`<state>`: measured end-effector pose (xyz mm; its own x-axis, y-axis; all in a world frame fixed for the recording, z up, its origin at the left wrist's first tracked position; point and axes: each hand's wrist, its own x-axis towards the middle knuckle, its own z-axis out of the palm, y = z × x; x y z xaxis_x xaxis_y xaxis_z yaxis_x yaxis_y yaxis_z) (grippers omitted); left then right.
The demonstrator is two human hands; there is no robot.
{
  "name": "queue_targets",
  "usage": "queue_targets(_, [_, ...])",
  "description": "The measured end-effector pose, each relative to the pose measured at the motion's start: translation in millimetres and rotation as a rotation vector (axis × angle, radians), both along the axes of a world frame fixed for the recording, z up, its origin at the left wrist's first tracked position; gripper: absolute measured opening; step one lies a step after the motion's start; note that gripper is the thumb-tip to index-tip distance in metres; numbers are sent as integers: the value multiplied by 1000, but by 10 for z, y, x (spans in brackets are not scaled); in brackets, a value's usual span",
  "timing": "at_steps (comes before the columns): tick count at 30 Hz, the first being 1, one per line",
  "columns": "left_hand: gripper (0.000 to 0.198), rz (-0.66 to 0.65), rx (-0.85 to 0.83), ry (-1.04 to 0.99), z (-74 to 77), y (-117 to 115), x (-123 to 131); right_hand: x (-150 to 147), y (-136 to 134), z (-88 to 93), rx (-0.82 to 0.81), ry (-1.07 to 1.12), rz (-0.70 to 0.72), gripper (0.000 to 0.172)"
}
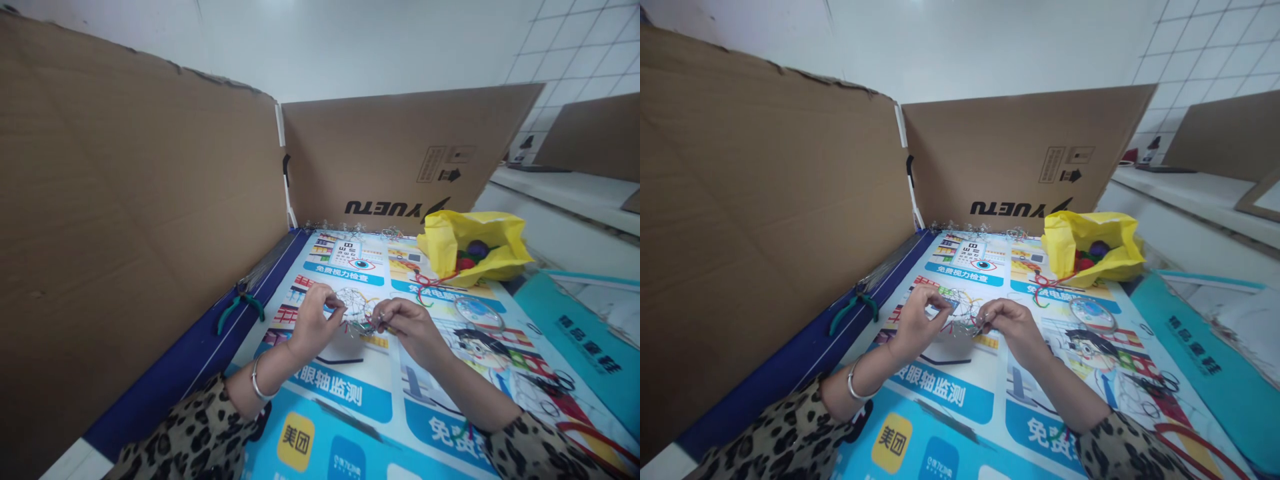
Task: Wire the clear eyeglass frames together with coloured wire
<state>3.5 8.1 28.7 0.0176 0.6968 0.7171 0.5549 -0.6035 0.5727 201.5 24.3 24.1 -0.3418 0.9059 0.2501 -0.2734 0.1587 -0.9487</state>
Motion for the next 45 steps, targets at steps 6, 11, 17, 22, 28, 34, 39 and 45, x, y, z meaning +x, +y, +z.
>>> queue_targets(6, [15,7,0,4,-22,16,-15,-5,-5,12,-17,6,-3,8])
queue_targets(11, [14,23,6,4,-53,54,-31,-8,-4,-4,-13,10,4,8])
queue_targets(17, [11,16,12,-27,-35,77,-65,-7,-3,-6,-45,29,5,8])
queue_targets(22, [12,-45,-195,-115,-87,138,-116,16,17,-32,-99,46,-40,7])
queue_targets(28, [14,-286,-536,-430,-240,251,-156,28,51,-114,-133,87,-44,7])
queue_targets(34, [21,-371,-641,-620,-218,246,-141,31,70,-159,-149,87,-48,7])
queue_targets(39, [24,-394,-682,-666,-195,212,-122,36,82,-184,-148,72,-43,6])
queue_targets(45, [25,-387,-749,-684,-212,204,-123,26,81,-195,-164,55,-63,7])
